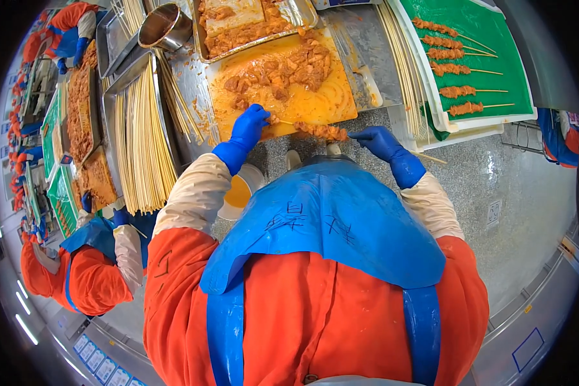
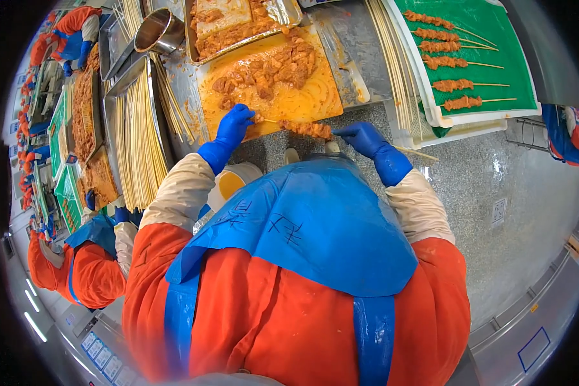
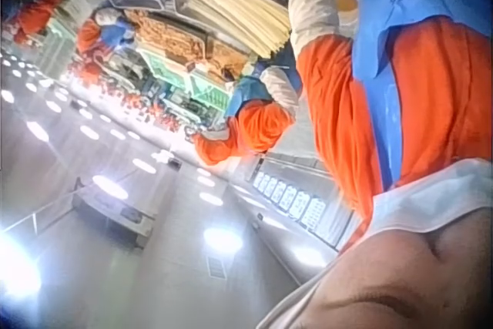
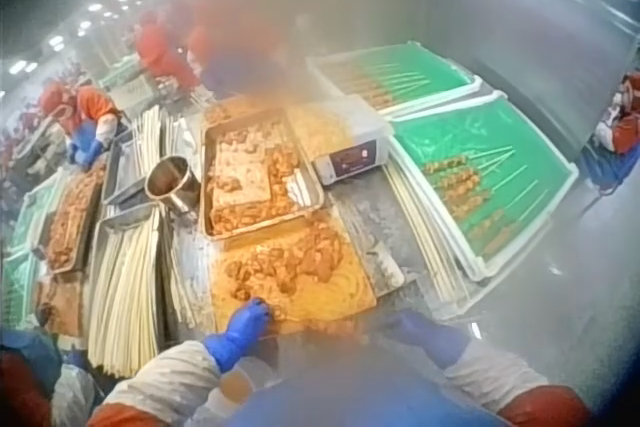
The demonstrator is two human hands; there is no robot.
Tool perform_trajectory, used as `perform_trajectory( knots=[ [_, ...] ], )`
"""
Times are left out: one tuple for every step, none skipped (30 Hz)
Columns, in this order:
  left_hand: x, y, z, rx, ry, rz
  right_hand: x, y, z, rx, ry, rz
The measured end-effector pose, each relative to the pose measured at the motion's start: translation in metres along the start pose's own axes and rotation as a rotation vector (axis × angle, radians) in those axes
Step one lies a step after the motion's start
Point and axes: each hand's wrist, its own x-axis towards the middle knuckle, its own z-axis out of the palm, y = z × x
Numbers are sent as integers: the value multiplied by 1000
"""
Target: The recorder is skewering pieces of marinated meat onto wooden sticks in an industrial food production setting.
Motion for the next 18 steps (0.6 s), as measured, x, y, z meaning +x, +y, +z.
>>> perform_trajectory(
  knots=[
    [0, 1, -2, 178, -19, 83, 0, -5, -3, -3, 0, 2],
    [0, 3, -2, 176, -18, 84, -1, -10, -6, -127, 48, -86],
    [1, 7, -2, 186, -25, 90, -1, -20, -10, -249, 95, -174],
    [1, 10, -3, 198, -33, 97, -2, -34, -14, -250, 95, -174],
    [0, 12, -6, 197, -32, 96, -4, -49, -16, -338, 104, -166],
    [0, 14, -9, 234, -62, 117, -4, -64, -19, -428, 112, -157],
    [-1, 14, -10, 272, -93, 138, -1, -74, -16, -430, 109, -158],
    [-3, 15, -11, 270, -92, 135, 2, -84, -12, -467, 94, -172],
    [-2, 15, -13, 312, -103, 151, 5, -89, -10, -506, 82, -189],
    [-3, 14, -14, 353, -116, 166, 10, -85, -6, -507, 78, -193],
    [-5, 14, -13, 352, -112, 161, 16, -81, 3, -421, 66, -178],
    [-4, 12, -13, 303, -129, 144, 23, -74, 11, -336, 60, -163],
    [-3, 13, -12, 252, -148, 127, 28, -66, 19, -338, 61, -163],
    [0, 13, -13, 249, -147, 128, 33, -58, 26, -212, 31, -142],
    [3, 13, -13, 287, -150, 146, 37, -49, 32, -86, 1, -123],
    [6, 13, -16, 326, -150, 162, 38, -47, 36, -90, 0, -128],
    [6, 13, -19, 327, -143, 164, 36, -44, 39, 60, -13, -67],
    [4, 15, -25, 361, -143, 171, 35, -45, 39, 208, -26, -12]
  ],
)
